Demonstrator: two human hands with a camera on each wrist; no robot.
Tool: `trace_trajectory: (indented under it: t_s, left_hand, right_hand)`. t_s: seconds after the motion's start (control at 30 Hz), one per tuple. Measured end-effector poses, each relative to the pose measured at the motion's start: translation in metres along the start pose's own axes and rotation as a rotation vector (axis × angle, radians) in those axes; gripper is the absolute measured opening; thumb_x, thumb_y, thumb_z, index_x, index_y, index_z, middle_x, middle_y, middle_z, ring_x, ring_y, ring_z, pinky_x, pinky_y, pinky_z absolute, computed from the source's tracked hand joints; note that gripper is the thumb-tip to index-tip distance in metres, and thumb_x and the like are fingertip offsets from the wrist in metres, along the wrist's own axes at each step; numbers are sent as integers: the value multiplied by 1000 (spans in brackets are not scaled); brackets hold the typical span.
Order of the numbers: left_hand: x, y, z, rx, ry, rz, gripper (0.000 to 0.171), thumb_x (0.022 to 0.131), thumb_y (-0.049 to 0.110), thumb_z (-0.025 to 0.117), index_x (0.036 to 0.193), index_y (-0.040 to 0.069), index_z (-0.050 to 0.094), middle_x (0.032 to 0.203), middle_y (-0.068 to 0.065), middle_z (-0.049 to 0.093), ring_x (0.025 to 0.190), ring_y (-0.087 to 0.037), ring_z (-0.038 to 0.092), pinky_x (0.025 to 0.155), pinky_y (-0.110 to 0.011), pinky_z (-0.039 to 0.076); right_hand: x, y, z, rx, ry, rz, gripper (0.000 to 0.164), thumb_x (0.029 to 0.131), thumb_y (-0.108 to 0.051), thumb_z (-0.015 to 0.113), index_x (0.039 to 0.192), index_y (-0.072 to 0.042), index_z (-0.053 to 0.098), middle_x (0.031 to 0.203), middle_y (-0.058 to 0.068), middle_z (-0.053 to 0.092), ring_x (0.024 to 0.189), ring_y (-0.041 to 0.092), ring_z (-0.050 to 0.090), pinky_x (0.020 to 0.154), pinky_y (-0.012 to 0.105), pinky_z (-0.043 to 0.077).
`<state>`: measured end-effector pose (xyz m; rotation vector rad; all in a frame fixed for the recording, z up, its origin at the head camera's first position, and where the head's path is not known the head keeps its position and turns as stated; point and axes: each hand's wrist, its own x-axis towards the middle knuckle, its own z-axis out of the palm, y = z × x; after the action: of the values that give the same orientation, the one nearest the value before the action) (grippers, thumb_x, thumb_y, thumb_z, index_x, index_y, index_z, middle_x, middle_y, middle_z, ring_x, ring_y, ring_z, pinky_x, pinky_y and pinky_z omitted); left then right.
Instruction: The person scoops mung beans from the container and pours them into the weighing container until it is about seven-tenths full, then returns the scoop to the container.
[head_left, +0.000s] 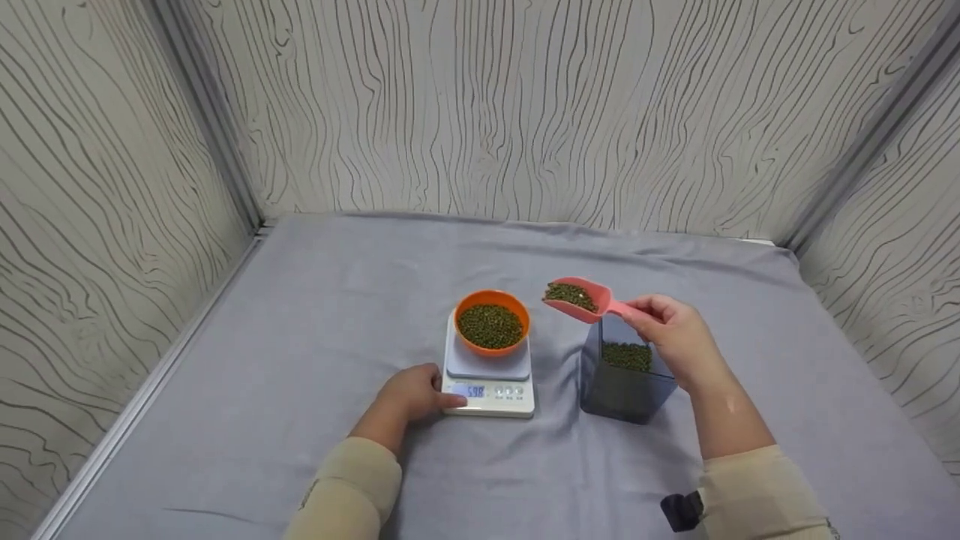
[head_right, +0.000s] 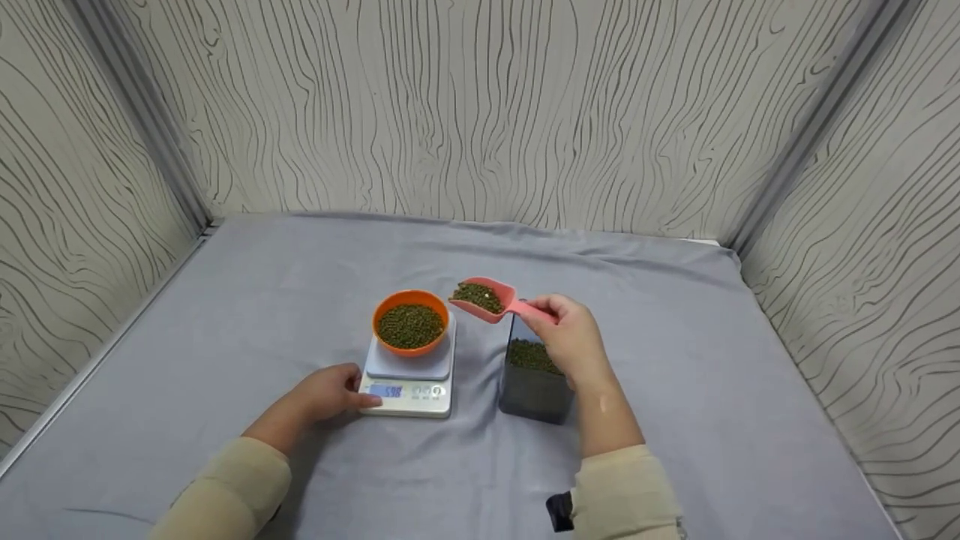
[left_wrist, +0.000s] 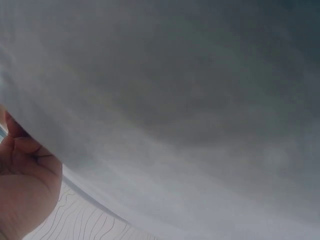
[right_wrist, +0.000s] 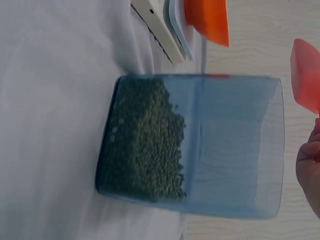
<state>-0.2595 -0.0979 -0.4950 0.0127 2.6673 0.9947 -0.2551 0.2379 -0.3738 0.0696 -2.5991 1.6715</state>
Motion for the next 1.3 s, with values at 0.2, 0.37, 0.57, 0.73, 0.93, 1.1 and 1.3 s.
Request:
trace_trajectory:
  t_s: [0.2, 0.37, 0.57, 0.73, 0.93, 1.1, 1.3]
  left_hand:
    - [-3, 4, 0, -8, -2, 5, 44, 68, 48, 76, 77, 12, 51, 68, 0, 47, 65, -18, 45, 58, -30, 35]
    - [-2, 5, 0, 21, 6, 21, 45, 67, 48, 76, 75, 12, 50, 66, 0, 46, 64, -17, 44, 57, -30, 34]
    - [0, 5, 0, 31, -7, 16, 46, 67, 50, 75, 76, 12, 50, 67, 0, 46, 65, -18, 44, 58, -30, 34]
    - [-1, 6, -1, 27, -14, 8, 46, 67, 50, 75, 76, 12, 50, 68, -1, 47, 65, -18, 44, 59, -31, 34]
    - [1, 4, -1, 26, -9, 16, 47, 67, 50, 75, 77, 12, 50, 68, -1, 47, 65, -18, 44, 59, -31, 34]
    - [1, 3, -2, 22, -12, 9, 47, 67, 51, 75, 77, 12, 51, 68, -1, 47, 66, -18, 44, 59, -31, 34]
    - [-1, 2, -2, 41, 2, 17, 47, 67, 50, 75, 75, 12, 49, 66, 0, 45, 63, -18, 43, 57, -30, 33]
  right_hand:
    - [6, -4, 17, -149, -10, -8, 29, 87, -22, 63, 103, 2, 62, 75, 0, 54, 68, 11, 47, 58, 23, 40]
    - [10, -4, 27, -256, -9, -57, 24, 86, -23, 64, 96, -1, 65, 76, 1, 57, 68, 14, 48, 59, 25, 40]
    - [13, -9, 38, -375, -23, -136, 16, 86, -20, 63, 90, -4, 66, 77, 3, 58, 67, 16, 47, 61, 29, 39]
    - [13, -15, 47, -431, -15, -195, 10, 85, -14, 64, 87, -4, 65, 79, 6, 59, 70, 18, 48, 63, 31, 39]
    - [13, -22, 58, -561, 54, -364, 6, 79, -6, 68, 82, -2, 64, 80, 9, 59, 74, 23, 50, 68, 37, 40]
    - [12, -28, 69, -640, 86, -477, 8, 77, -2, 68, 82, -1, 61, 79, 10, 57, 73, 23, 50, 67, 38, 41]
    - [7, -34, 83, -690, 103, -620, 10, 77, -1, 69, 84, -3, 61, 78, 7, 54, 73, 23, 53, 68, 36, 46]
